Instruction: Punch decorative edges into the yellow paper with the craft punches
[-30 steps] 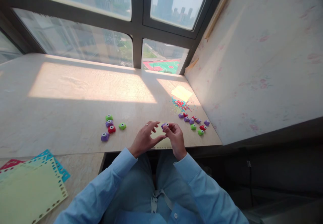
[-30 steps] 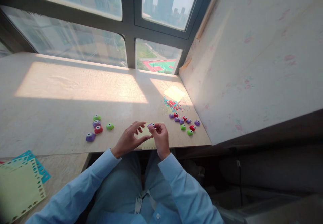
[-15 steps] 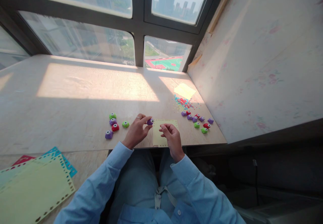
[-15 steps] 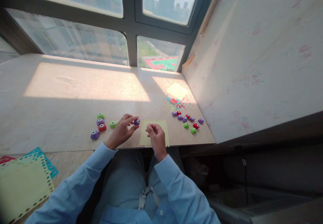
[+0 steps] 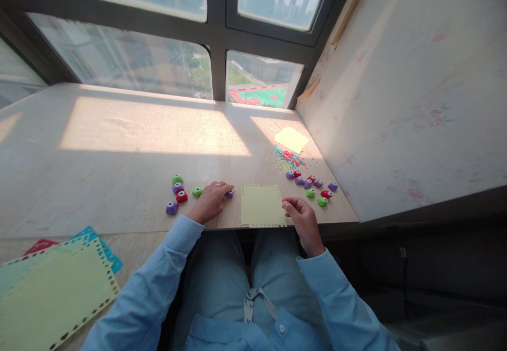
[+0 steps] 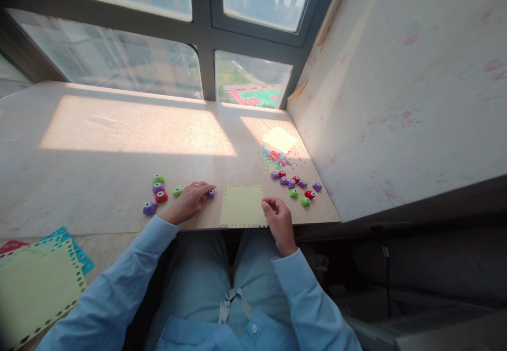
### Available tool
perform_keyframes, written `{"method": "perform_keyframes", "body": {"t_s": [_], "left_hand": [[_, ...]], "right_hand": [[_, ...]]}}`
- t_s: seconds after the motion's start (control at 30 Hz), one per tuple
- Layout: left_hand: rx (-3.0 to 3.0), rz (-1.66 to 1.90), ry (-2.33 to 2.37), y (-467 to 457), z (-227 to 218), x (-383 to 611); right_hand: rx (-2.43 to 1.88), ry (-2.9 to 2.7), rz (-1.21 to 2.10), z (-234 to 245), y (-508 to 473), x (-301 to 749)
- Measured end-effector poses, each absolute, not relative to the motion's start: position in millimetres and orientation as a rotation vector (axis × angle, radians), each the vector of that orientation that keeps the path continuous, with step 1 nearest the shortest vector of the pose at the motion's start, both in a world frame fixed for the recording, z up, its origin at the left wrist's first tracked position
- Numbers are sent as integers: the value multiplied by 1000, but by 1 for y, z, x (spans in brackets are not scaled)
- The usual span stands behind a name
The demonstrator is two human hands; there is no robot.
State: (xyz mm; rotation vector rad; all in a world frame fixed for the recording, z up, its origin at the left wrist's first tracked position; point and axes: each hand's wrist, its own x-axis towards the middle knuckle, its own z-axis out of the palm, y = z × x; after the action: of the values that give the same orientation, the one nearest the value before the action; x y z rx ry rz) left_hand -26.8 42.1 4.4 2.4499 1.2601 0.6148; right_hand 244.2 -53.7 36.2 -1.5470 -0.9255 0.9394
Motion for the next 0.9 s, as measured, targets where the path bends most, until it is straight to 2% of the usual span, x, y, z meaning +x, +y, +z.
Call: {"method": "perform_keyframes", "body": {"t_s": [0.17,0.4,0.57,0.7,0.9], "left_hand": [[2439,619,1255,42,4,-26],[2479,888,1158,23,31,-6],[2543,670,867,-10,29,30],[2585,506,837,-23,13,45],[2595,546,862,-20,5,42]], "right_hand": [[-1635,-901,894,29,-72,263],[-1751,-795,1044,20,-101,265],[-1697,-693,1096,15,-107,261],[-1573,-598,1154,17,-108,256],[-1480,-528,1192,21,-110,255]]}}
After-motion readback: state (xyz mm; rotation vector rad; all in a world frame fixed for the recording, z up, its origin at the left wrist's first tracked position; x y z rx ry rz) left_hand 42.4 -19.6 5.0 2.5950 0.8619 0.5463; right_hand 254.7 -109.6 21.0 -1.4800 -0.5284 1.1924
